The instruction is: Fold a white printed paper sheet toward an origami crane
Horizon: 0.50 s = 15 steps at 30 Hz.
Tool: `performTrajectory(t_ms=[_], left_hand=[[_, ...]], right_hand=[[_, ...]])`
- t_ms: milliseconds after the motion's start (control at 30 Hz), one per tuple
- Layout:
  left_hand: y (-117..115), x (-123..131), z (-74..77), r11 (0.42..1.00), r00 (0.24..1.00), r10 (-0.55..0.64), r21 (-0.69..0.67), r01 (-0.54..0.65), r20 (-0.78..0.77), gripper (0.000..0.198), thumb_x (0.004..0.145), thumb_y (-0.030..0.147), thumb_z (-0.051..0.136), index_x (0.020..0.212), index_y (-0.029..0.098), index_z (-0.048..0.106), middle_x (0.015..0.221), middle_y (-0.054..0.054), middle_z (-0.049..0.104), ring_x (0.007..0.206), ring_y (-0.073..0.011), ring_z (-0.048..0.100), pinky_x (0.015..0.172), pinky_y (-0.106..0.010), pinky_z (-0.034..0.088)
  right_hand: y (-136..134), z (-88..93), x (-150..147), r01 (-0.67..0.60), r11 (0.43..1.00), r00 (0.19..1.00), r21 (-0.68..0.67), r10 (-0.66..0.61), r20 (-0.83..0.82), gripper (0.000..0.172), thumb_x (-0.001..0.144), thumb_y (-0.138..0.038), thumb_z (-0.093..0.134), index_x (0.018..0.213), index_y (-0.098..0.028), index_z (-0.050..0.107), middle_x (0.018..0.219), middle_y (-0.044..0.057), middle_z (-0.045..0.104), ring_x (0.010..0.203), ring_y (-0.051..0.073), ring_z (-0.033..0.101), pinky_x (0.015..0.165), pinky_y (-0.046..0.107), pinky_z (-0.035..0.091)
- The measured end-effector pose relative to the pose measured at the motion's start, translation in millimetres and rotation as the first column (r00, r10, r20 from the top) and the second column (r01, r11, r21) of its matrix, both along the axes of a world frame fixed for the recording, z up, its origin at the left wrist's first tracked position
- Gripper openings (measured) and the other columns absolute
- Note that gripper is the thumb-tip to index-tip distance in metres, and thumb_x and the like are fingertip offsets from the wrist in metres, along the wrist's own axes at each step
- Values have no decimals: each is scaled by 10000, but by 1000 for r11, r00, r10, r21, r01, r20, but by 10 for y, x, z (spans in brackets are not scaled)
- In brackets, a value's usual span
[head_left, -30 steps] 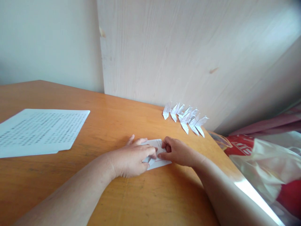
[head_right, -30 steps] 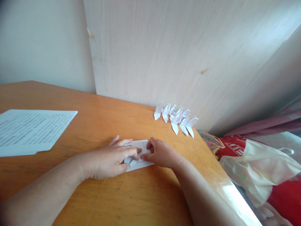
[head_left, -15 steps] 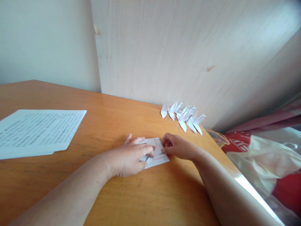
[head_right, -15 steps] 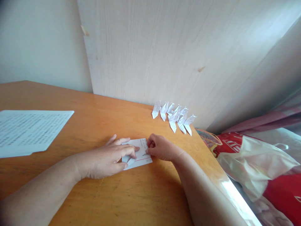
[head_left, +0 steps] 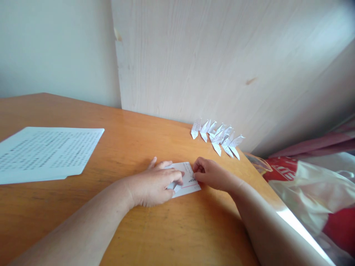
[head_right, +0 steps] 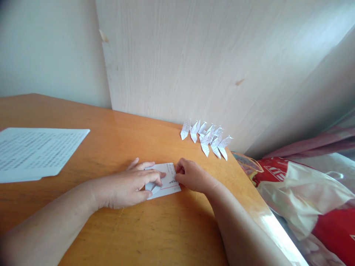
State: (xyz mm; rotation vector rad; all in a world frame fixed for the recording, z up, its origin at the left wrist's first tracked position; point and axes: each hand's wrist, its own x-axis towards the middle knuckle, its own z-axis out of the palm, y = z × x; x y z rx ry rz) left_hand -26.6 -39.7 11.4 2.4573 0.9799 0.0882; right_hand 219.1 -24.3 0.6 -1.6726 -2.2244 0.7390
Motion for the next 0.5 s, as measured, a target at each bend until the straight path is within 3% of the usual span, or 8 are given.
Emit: performTrajectory(t_ms=[233,500], left_hand=[[12,-2,-28,1000,1000,-10,24,9,5,415,805,167,491,1153,364,601,1342,7,576,1458,-292,216,1145,-641,23],[9,4,-30,1000,1000,-11,18,10,17,358,816,207,515,1139,338,595,1348,-5,564,1447,-306,230,1136,-668,27]], right_hand=[[-88,21,-129,-35,990,992,137,18,122,74,721,-146,573,756,-198,534,698,-10,598,617,125,506,536,243,320],[-189,14,-244,-83,994,991,64,76,106,36,787,-200,567,751,-198,563,702,-5,622,623,123,517,556,242,334]])
